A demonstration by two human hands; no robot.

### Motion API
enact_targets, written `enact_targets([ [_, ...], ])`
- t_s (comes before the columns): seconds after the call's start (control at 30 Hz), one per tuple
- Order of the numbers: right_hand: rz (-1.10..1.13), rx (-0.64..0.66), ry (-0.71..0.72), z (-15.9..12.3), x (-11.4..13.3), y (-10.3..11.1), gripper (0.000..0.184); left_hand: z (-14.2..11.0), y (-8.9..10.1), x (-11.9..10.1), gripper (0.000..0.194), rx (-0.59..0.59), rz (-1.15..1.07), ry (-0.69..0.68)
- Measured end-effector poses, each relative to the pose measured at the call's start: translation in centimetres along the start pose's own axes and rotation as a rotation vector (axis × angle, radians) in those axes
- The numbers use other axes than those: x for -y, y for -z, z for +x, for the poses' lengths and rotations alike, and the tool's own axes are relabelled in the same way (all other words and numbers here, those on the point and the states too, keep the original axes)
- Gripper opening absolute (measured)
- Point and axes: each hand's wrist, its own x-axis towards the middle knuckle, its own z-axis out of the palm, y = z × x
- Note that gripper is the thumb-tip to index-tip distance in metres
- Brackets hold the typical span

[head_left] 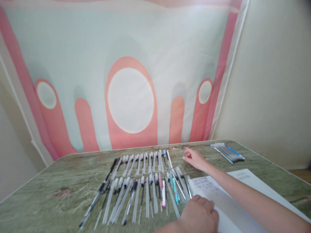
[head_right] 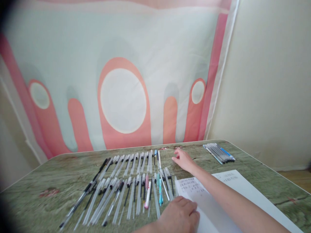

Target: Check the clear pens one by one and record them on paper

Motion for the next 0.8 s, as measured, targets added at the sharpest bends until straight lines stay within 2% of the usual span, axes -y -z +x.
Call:
enact_targets([
  [0.17,-0.012,0.032,-0.019,2.3,4.9,-3.9,0.033,0.2,-0.5,0.1,0.047,-0.014,0.029,-0.010],
  [0.33,-0.099,0.020,-0.088,3.9,6.4,-6.1,0.041,0.6,-1.5,0.5,0.026,-0.037,0.078,-0.045],
  [0.53,-0.208,0.044,-0.143,4.7,5.3,-6.2,0.035,0.6,-1.4,0.6,0.026,-0.084,0.078,-0.069],
  [0.8,-0.328,0.071,-0.180,4.9,1.1,-3.5,0.017,0.2,-0.2,0.4,0.026,-0.055,0.067,-0.060],
])
